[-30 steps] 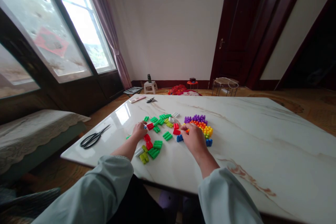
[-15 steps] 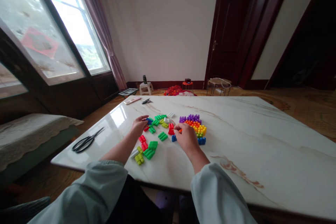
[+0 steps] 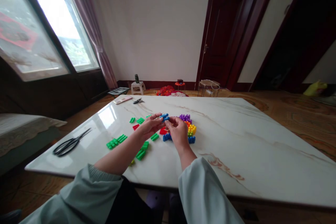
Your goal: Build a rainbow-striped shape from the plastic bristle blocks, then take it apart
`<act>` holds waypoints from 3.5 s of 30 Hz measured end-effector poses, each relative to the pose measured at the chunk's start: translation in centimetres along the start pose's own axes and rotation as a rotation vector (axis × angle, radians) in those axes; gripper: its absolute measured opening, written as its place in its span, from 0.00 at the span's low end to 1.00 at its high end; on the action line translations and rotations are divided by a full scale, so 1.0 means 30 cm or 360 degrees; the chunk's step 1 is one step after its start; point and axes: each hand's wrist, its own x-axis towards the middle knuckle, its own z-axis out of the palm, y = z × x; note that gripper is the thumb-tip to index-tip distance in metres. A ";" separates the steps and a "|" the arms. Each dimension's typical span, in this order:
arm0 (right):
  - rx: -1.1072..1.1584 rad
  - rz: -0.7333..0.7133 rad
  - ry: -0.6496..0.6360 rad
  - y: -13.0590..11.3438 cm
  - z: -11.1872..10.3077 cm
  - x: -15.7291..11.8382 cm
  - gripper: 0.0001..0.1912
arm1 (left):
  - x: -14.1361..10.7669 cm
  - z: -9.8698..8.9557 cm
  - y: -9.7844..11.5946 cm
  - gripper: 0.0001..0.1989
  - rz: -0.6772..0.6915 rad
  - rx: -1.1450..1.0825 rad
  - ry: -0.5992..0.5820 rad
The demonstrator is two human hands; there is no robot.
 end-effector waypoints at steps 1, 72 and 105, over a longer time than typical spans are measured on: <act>0.0015 0.0002 0.0029 -0.002 -0.006 0.001 0.24 | 0.000 0.002 -0.004 0.16 -0.0008 0.0064 -0.0021; -0.1625 -0.0176 -0.1174 0.154 -0.095 -0.054 0.21 | -0.038 -0.147 -0.125 0.46 -0.0736 0.2290 -0.0754; -0.1235 -0.0033 -0.1685 0.116 0.020 -0.118 0.17 | -0.162 -0.455 0.224 0.16 -0.1289 0.2116 -0.0453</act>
